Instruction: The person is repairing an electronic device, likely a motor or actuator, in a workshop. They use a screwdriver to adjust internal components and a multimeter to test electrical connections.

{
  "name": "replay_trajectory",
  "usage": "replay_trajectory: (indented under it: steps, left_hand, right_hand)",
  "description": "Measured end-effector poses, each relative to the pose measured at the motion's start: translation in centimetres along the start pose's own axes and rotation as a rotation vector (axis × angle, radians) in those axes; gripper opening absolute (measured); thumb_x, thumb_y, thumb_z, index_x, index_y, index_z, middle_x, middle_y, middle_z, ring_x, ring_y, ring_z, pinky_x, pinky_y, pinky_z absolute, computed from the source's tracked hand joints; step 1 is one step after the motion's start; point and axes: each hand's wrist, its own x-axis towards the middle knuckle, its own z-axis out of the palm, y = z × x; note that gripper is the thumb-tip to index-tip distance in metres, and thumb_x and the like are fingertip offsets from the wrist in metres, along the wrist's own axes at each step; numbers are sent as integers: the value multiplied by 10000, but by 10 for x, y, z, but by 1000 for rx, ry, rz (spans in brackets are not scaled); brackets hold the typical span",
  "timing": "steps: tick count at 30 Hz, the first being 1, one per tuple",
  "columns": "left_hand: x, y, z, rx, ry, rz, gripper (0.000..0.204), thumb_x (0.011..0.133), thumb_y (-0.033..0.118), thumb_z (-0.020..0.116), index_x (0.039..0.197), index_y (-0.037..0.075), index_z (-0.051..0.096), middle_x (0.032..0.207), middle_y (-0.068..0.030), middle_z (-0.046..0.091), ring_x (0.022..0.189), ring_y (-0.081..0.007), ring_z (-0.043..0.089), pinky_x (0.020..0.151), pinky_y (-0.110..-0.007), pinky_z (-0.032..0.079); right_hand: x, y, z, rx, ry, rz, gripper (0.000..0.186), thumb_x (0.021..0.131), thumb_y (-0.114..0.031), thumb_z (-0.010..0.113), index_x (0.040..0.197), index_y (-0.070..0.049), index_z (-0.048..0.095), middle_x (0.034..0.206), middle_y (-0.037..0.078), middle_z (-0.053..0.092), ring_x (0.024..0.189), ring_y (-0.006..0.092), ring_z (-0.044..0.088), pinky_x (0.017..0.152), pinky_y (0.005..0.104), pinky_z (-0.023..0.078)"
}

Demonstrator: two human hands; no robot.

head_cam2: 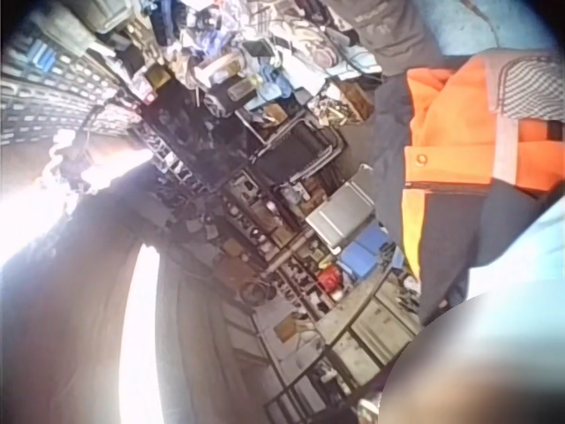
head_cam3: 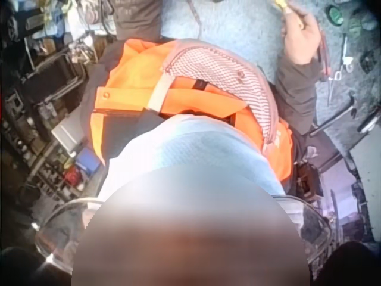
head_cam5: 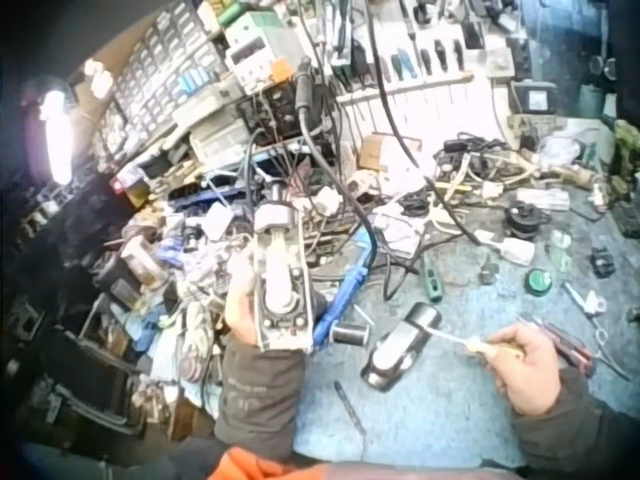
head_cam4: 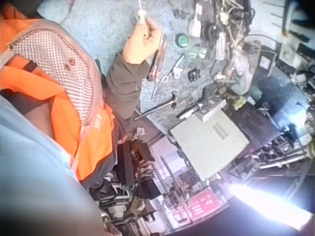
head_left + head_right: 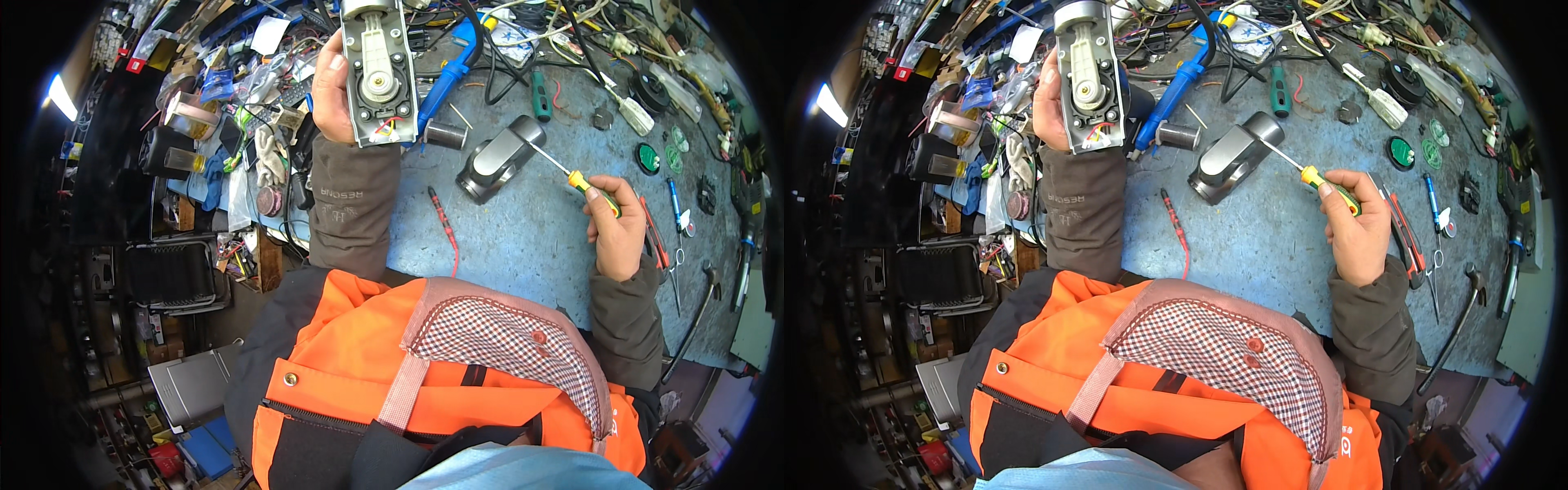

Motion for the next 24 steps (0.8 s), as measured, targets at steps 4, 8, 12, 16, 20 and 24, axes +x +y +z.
replay_trajectory:
  steps: [4,8,12,16,20,24]
  left_hand:
    - [2,1,5,39,0,4,649,1043,344,525,1533,-77,461,1259,-312,701,978,-393,768,817,-468,675]
    - [5,-1,3,59,-39,12,655,1045,352,532,1534,-77,456,1232,-307,706,949,-382,766,790,-456,673]
    - [4,0,9,82,-53,16,669,1038,354,528,1534,-87,445,1215,-309,710,924,-380,767,775,-441,669]
    - [-1,5,20,141,-76,17,705,1019,346,514,1567,-84,409,1249,-326,702,937,-413,772,765,-462,677]
    - [-3,-3,13,28,-128,-29,715,1015,295,628,1590,-59,394,1291,-336,684,996,-424,783,828,-481,701]
    - [-8,-9,30,136,-254,-49,778,996,241,682,1615,-98,355,1343,-315,709,1112,-341,785,964,-448,664]
  right_hand:
    - [0,-1,-2,-5,2,-4,202,1057,-165,750,1215,-40,731,886,-13,671,642,15,515,528,208,405]
    - [0,-1,-3,-1,10,3,202,1056,-163,753,1217,-42,731,891,-13,673,630,13,510,518,207,399]
    - [1,-2,-5,10,14,8,200,1054,-157,756,1217,-43,733,878,-20,669,614,12,501,514,207,392]
    - [4,-6,-8,1,10,2,192,1049,-146,762,1208,-42,734,864,-35,655,598,15,486,513,218,382]
    - [-2,-17,-14,-34,-4,43,200,1040,-135,773,1204,-29,731,893,-35,655,657,33,534,576,228,430]
    - [9,-9,-22,-143,-14,-105,234,1017,-111,781,1208,10,721,975,18,698,831,101,635,729,281,524]
